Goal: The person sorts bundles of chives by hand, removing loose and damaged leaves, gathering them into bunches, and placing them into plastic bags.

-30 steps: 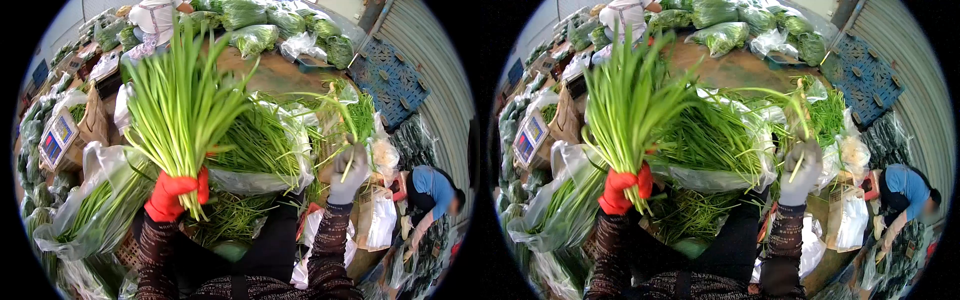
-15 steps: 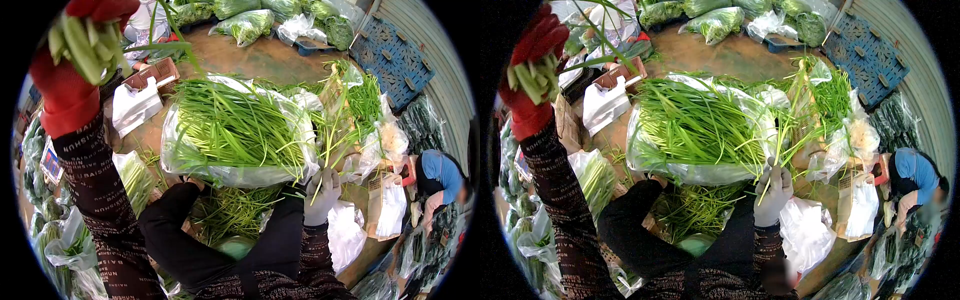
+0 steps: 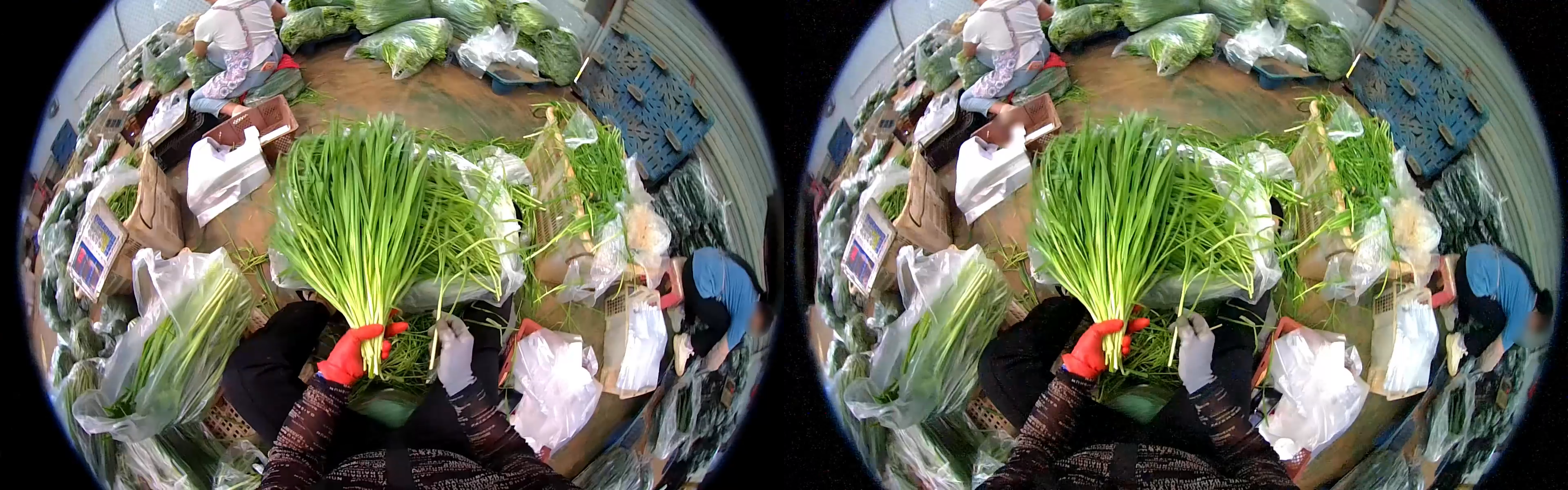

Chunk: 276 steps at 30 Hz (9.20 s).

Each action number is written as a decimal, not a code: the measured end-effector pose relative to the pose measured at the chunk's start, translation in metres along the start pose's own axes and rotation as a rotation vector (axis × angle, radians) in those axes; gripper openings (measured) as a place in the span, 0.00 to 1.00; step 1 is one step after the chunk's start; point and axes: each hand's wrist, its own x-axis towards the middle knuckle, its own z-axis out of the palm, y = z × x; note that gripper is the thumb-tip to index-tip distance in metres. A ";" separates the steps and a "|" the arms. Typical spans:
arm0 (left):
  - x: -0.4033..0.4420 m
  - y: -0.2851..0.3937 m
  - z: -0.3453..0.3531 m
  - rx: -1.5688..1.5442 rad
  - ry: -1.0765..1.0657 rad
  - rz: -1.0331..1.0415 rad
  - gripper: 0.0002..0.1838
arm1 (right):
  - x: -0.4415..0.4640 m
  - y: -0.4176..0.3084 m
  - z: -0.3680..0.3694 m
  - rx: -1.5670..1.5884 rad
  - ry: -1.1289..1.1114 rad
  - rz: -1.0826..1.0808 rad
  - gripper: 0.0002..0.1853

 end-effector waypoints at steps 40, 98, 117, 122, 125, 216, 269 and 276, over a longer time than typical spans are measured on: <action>-0.038 -0.076 0.070 2.410 0.428 0.689 0.39 | -0.020 0.021 -0.018 0.701 -0.527 0.695 0.24; -0.413 0.119 -0.080 0.480 1.896 1.571 0.44 | 0.047 -0.094 0.043 0.677 -0.542 0.346 0.17; -0.448 0.003 -0.007 0.340 0.495 1.132 0.45 | -0.048 -0.159 0.168 0.955 -1.032 0.303 0.27; -0.427 -0.006 0.020 0.367 0.494 1.159 0.57 | -0.119 -0.162 0.228 0.727 -1.029 0.166 0.20; -0.420 -0.015 0.018 0.329 0.448 1.169 0.61 | -0.152 -0.132 0.280 0.641 -0.947 0.107 0.17; -0.481 0.175 -0.053 0.515 1.239 1.109 0.26 | 0.011 -0.154 0.416 -0.740 -0.647 -1.398 0.18; -0.057 -0.018 -0.024 -0.268 0.121 0.344 0.23 | 0.120 -0.014 -0.051 -1.371 0.036 -0.323 0.34; -0.048 -0.043 -0.030 -0.114 0.182 0.196 0.26 | 0.200 -0.001 -0.076 -1.760 -0.135 -0.224 0.31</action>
